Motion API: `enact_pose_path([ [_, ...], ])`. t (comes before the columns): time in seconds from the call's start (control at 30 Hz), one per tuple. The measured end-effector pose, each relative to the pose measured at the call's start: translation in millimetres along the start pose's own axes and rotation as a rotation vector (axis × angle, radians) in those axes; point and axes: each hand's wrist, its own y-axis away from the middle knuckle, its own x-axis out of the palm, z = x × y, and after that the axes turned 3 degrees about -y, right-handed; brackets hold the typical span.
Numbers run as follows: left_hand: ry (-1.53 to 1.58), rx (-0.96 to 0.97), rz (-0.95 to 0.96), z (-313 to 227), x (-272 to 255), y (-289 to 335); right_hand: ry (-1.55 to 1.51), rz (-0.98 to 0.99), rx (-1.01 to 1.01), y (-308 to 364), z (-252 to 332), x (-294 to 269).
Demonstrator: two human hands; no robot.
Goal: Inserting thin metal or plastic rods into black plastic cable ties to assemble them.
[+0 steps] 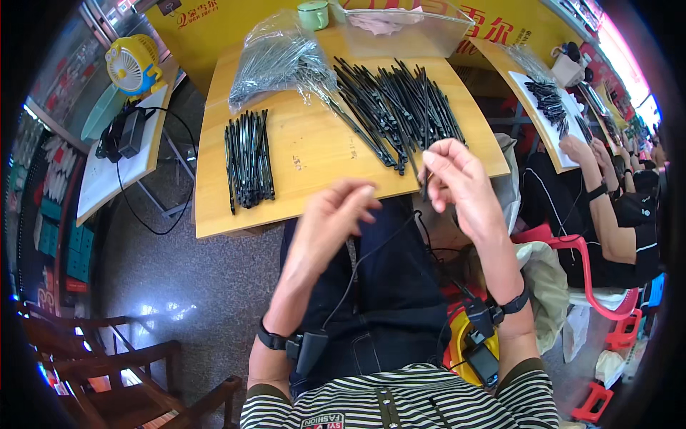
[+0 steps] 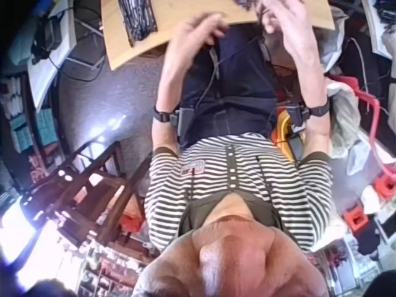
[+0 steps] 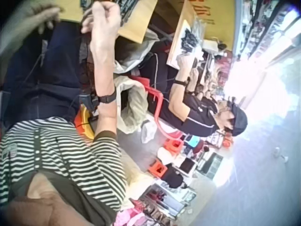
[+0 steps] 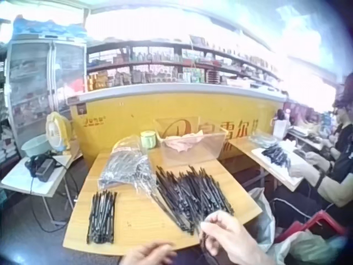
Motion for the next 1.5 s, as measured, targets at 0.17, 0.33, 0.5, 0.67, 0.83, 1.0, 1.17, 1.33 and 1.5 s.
enact_pose_path([
  [0.17, 0.560, -0.124, 0.261, 24, 32, 0, 0.024, 0.170, 0.127, 27, 5, 16],
  [0.33, 0.606, -0.160, 0.268, 31, 32, 6, 0.130, 0.270, 0.204, 37, 10, 18],
  [0.5, 0.638, -0.155, 0.274, 31, 25, 13, 0.265, 0.333, 0.196, 35, 10, 27],
  [0.67, 0.655, -0.132, 0.205, 35, 16, 12, 0.251, 0.396, 0.183, 12, 6, 35],
  [0.83, 0.617, -0.105, 0.117, 31, 5, 6, 0.439, 0.145, -0.016, -54, -14, 34],
  [1.0, 0.635, -0.079, 0.100, 32, -3, 2, 0.482, -0.001, -0.149, -103, -26, 46],
  [1.17, 0.622, -0.083, 0.104, 36, -6, 2, 0.534, -0.043, -0.187, -123, -26, 68],
  [1.33, 0.613, -0.085, 0.119, 37, -5, 0, 0.570, -0.006, -0.223, -144, -30, 73],
  [1.5, 0.622, -0.081, 0.109, 40, -6, 2, 0.553, 0.029, -0.209, -138, -26, 66],
])
